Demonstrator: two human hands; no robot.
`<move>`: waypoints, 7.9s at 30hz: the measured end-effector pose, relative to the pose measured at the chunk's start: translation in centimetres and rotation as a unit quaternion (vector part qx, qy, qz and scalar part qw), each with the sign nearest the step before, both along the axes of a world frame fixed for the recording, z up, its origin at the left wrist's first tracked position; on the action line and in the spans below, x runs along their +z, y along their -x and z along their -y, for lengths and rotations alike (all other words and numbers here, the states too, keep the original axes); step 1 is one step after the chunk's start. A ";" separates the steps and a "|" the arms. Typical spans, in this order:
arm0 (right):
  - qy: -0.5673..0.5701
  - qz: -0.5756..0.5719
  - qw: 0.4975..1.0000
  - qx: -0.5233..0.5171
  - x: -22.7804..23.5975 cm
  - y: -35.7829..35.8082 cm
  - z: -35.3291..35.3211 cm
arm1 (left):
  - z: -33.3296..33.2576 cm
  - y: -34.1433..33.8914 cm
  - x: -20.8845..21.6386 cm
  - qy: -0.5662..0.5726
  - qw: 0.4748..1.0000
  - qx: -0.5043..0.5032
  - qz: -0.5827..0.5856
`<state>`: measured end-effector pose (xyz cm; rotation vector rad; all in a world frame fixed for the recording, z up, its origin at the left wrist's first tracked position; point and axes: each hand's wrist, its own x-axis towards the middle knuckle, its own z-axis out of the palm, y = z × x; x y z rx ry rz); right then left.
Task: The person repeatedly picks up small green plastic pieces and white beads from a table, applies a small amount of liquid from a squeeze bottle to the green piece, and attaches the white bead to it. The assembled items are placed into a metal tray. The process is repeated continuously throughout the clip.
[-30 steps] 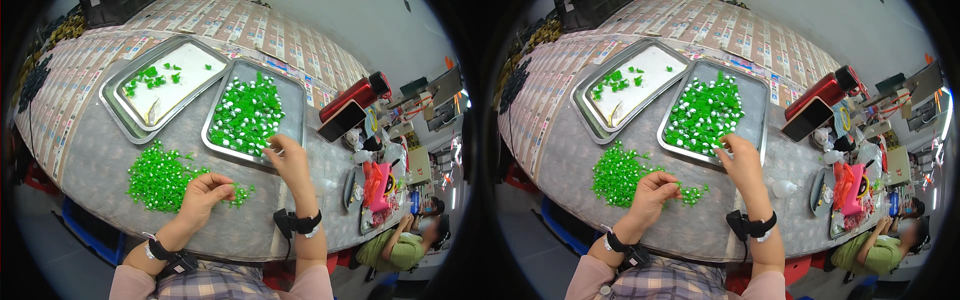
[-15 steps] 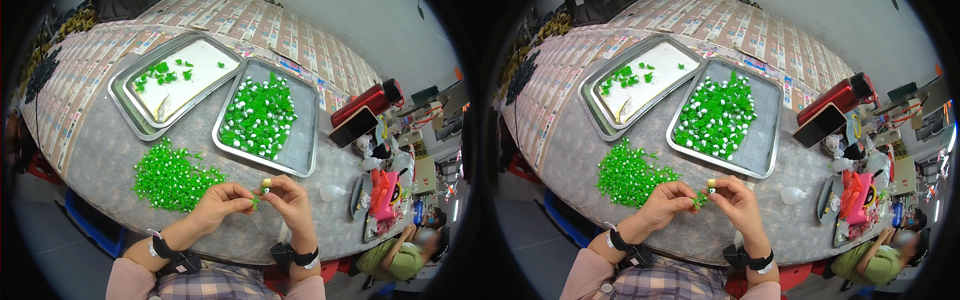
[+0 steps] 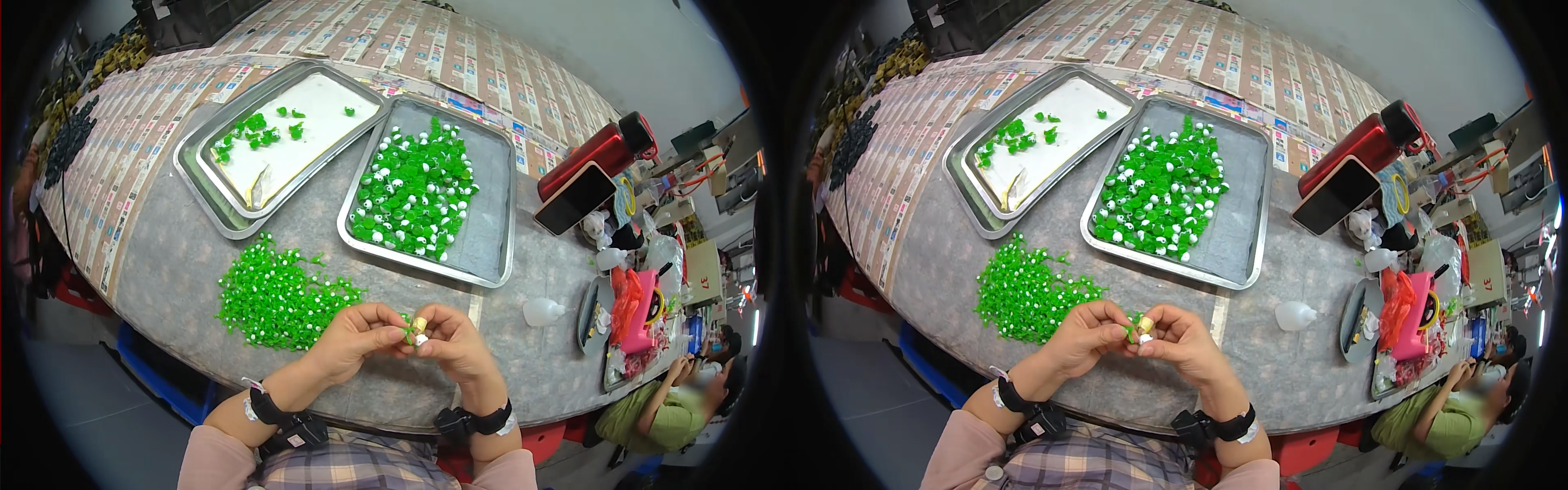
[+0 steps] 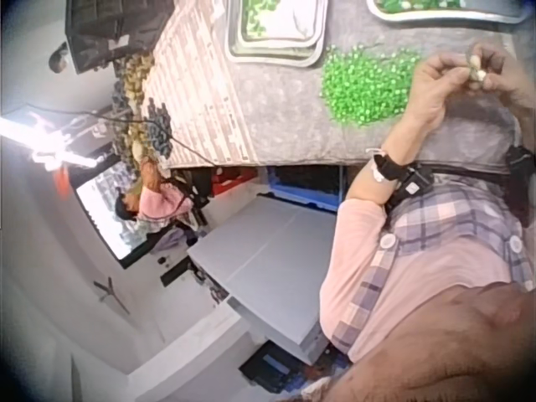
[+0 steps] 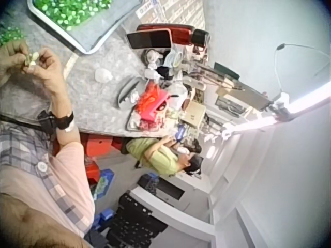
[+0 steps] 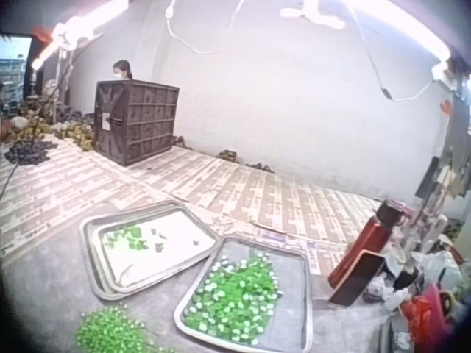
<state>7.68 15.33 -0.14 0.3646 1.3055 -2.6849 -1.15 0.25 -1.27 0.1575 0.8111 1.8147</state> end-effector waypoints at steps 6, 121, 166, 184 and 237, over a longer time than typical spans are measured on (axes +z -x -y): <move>-0.153 -0.038 0.987 -0.012 0.5 0.0 0.4 | 0.1 0.0 -0.2 -0.006 1.000 0.002 0.008; -0.541 0.066 0.601 -0.584 1.3 -9.2 -6.9 | 0.2 -0.4 1.9 0.100 0.970 0.023 -0.219; -0.548 -0.141 0.686 -0.457 4.7 -0.2 3.0 | 0.8 0.8 0.2 0.023 0.999 0.023 0.033; -0.518 -0.195 0.693 -0.462 4.2 -1.5 1.9 | 0.7 0.4 0.2 0.003 0.988 0.097 -0.116; -0.560 -0.048 0.818 -0.123 4.0 4.3 -4.0 | 1.0 0.7 0.2 -0.010 0.992 0.085 -0.089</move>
